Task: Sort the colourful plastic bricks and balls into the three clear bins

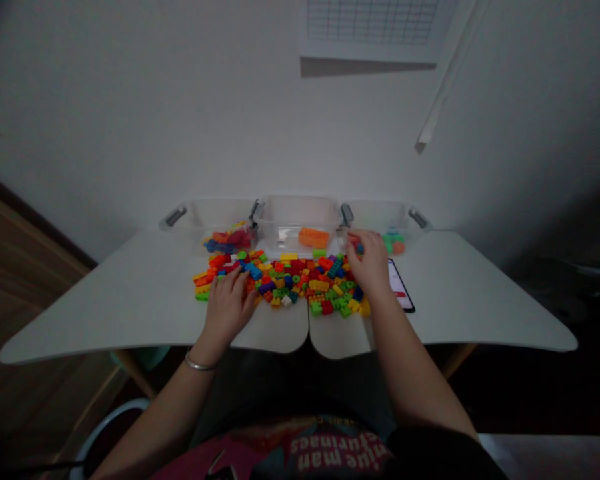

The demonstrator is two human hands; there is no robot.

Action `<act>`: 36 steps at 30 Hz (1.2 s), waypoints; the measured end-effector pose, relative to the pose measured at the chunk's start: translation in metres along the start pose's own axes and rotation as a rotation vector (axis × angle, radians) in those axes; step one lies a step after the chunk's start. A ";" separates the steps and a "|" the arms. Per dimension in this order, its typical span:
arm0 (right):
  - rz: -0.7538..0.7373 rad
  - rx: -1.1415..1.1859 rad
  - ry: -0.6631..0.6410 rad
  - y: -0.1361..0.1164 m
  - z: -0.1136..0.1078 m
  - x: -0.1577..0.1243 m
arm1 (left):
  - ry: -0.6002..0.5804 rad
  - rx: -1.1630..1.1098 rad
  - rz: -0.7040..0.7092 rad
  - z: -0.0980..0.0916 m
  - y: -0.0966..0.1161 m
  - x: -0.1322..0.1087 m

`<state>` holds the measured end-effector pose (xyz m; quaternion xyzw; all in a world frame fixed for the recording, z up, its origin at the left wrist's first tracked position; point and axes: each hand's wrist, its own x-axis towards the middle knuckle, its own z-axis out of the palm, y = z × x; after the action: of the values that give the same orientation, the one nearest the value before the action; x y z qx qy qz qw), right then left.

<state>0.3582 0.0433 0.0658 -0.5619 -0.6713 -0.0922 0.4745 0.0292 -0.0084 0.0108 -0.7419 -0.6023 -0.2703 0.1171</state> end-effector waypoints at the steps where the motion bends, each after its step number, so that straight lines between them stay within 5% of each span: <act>1: -0.034 0.033 -0.049 -0.009 -0.001 -0.011 | -0.002 -0.003 0.001 0.000 0.000 0.000; 7: -0.128 0.005 -0.395 -0.040 0.009 -0.059 | -0.018 0.000 0.015 0.000 0.000 -0.002; 14: -0.102 -0.094 -0.446 -0.041 0.021 -0.072 | -0.027 0.014 0.015 0.000 0.000 -0.002; 27: -0.022 -0.011 -0.256 -0.030 0.033 -0.082 | -0.012 0.045 0.012 0.001 0.001 -0.003; 36: 0.167 0.232 -0.072 -0.029 0.034 -0.077 | -0.012 0.034 0.014 0.002 0.000 -0.003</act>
<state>0.3089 0.0040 0.0024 -0.5602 -0.6451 0.0459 0.5176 0.0292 -0.0096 0.0079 -0.7455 -0.6024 -0.2549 0.1280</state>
